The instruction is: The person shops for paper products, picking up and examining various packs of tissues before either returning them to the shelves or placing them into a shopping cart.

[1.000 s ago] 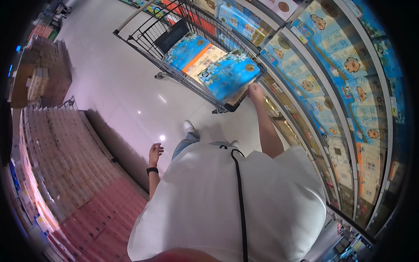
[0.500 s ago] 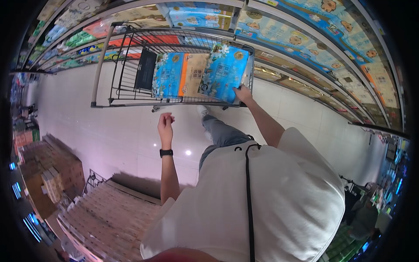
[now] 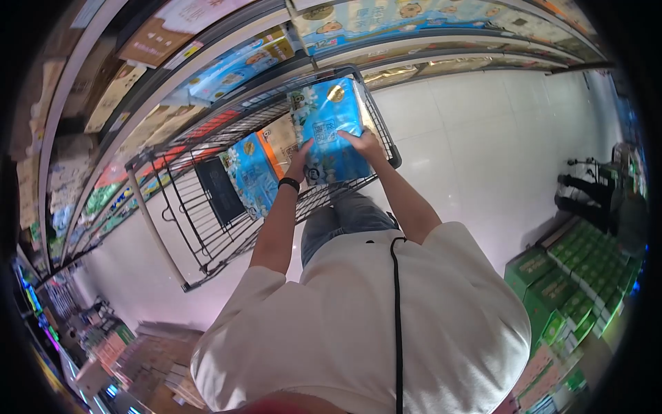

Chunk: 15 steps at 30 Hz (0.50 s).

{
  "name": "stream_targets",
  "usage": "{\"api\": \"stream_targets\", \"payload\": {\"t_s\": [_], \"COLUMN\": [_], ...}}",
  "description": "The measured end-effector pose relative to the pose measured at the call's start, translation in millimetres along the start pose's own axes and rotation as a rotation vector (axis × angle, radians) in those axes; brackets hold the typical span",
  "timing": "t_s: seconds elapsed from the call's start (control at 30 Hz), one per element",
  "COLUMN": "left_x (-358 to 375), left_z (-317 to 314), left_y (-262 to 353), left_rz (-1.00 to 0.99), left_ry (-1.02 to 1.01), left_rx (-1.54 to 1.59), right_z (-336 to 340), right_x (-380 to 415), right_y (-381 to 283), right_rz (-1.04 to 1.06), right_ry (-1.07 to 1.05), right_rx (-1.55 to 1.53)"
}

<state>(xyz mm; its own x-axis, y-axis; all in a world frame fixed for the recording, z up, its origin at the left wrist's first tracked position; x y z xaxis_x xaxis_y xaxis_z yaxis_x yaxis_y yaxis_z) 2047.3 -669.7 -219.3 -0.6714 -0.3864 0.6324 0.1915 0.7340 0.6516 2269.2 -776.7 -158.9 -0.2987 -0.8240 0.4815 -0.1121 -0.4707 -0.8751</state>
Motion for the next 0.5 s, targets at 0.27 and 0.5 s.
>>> {"api": "stream_targets", "payload": {"t_s": [0.27,0.5], "left_x": [58.7,143.4], "left_z": [-47.5,-127.9], "left_y": [57.9,73.5], "left_rz": [-0.023,-0.17], "left_ry": [-0.22,-0.351], "left_rx": [0.275,0.531], "right_z": [-7.6,-0.6], "right_x": [35.6,176.6], "right_y": [-23.6,-183.9], "right_rz": [-0.403,0.015], "right_ry": [0.086,0.105], "right_rx": [0.116,0.163]}}
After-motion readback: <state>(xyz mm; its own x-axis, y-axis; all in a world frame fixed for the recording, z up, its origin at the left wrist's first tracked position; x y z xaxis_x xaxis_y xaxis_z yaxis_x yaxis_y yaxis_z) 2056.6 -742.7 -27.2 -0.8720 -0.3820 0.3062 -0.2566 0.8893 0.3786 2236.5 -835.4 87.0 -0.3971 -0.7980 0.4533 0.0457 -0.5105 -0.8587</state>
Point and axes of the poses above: each hand's wrist, its own x-axis away from the middle knuckle, its own z-axis out of the back of the hand, y = z × x, the point moved 9 cm from there along -x, towards the middle knuckle, and after that the axes turned 14 degrees about -y, right-handed, at the moved point
